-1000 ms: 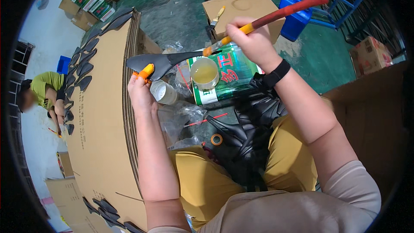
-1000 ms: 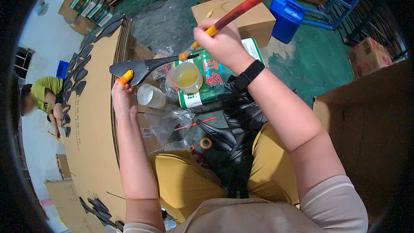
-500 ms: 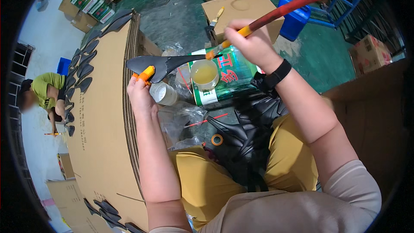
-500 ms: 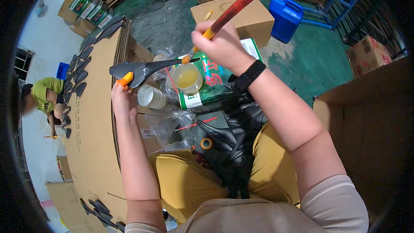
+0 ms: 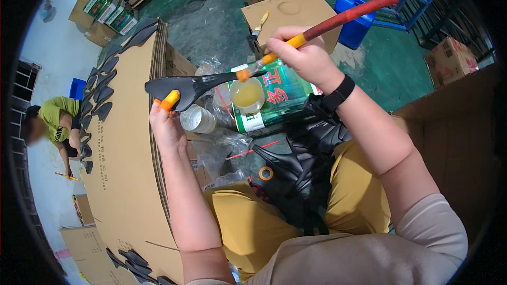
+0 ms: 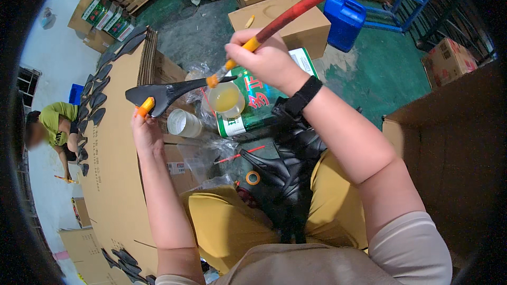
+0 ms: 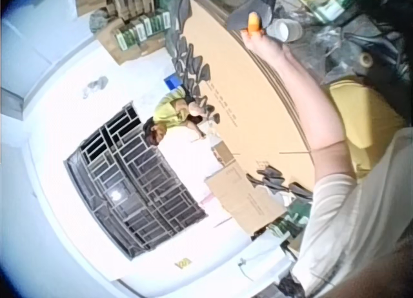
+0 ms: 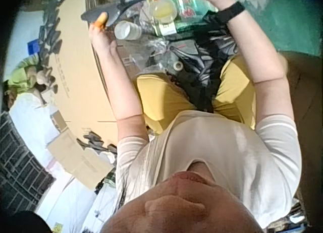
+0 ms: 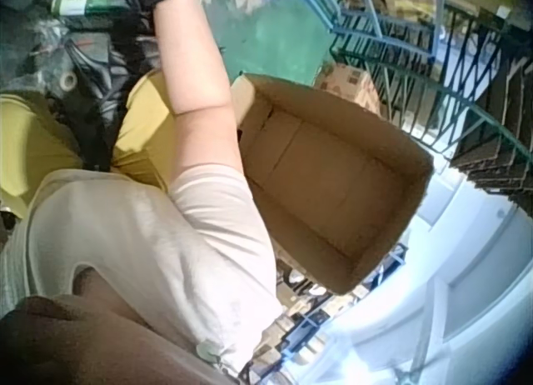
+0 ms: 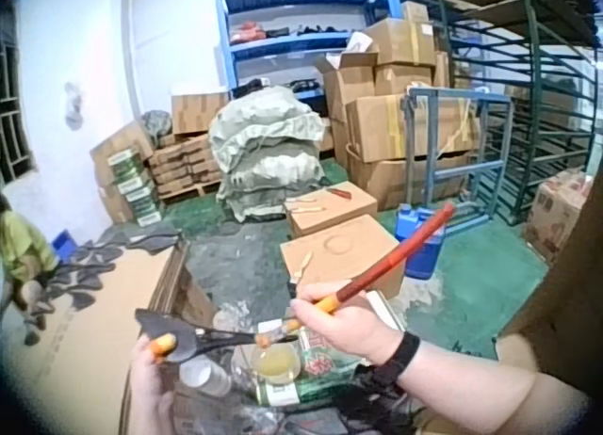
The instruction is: The person is applying a liquid substance with a brush to plastic parts in a manufacturing environment.
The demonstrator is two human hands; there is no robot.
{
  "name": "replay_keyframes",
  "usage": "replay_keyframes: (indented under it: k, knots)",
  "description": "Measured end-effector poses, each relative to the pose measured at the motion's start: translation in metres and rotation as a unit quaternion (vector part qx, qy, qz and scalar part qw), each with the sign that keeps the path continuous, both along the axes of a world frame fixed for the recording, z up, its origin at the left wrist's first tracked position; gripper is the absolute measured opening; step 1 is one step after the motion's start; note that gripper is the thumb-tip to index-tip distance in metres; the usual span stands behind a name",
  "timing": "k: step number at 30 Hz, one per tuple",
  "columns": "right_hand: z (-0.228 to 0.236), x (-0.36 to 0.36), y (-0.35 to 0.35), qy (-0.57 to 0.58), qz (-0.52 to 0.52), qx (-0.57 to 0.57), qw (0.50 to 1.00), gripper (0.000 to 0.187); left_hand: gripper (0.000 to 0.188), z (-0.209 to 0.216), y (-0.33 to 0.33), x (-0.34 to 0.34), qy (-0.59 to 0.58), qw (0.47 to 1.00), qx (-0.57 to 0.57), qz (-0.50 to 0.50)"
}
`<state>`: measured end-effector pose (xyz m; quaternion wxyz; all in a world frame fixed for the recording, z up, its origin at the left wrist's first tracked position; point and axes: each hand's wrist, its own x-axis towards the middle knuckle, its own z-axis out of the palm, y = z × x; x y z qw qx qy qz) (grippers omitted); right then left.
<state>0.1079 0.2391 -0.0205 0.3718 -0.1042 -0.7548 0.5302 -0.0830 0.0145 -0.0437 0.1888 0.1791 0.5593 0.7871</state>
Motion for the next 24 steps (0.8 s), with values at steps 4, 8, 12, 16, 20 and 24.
replay_keyframes:
  k: [4,8,12,16,20,24]
  knots:
    - [0.001,0.013,0.017,-0.056,-0.008,-0.046,0.997,0.021,0.025,-0.010,-0.018,-0.022,0.011,0.999,0.032,-0.005]
    - [-0.001,0.020,0.036,-0.037,-0.042,-0.090,0.994,0.019,0.027,-0.006,-0.033,-0.027,0.054,0.993,0.078,-0.069]
    - [0.012,0.028,0.040,0.089,0.028,-0.263,0.960,0.017,0.034,0.004,-0.034,-0.016,0.096,0.987,0.101,-0.074]
    - [0.025,0.028,0.018,0.041,0.062,-0.249,0.966,0.018,0.038,0.012,-0.033,-0.003,0.099,0.987,0.116,-0.047]
    - [0.022,0.028,0.017,0.023,0.039,-0.191,0.980,0.019,0.042,0.008,-0.043,-0.009,0.119,0.981,0.145,-0.055]
    - [0.020,0.039,0.040,0.085,0.058,-0.260,0.960,0.018,0.042,0.001,-0.051,-0.016,0.152,0.974,0.141,-0.094]
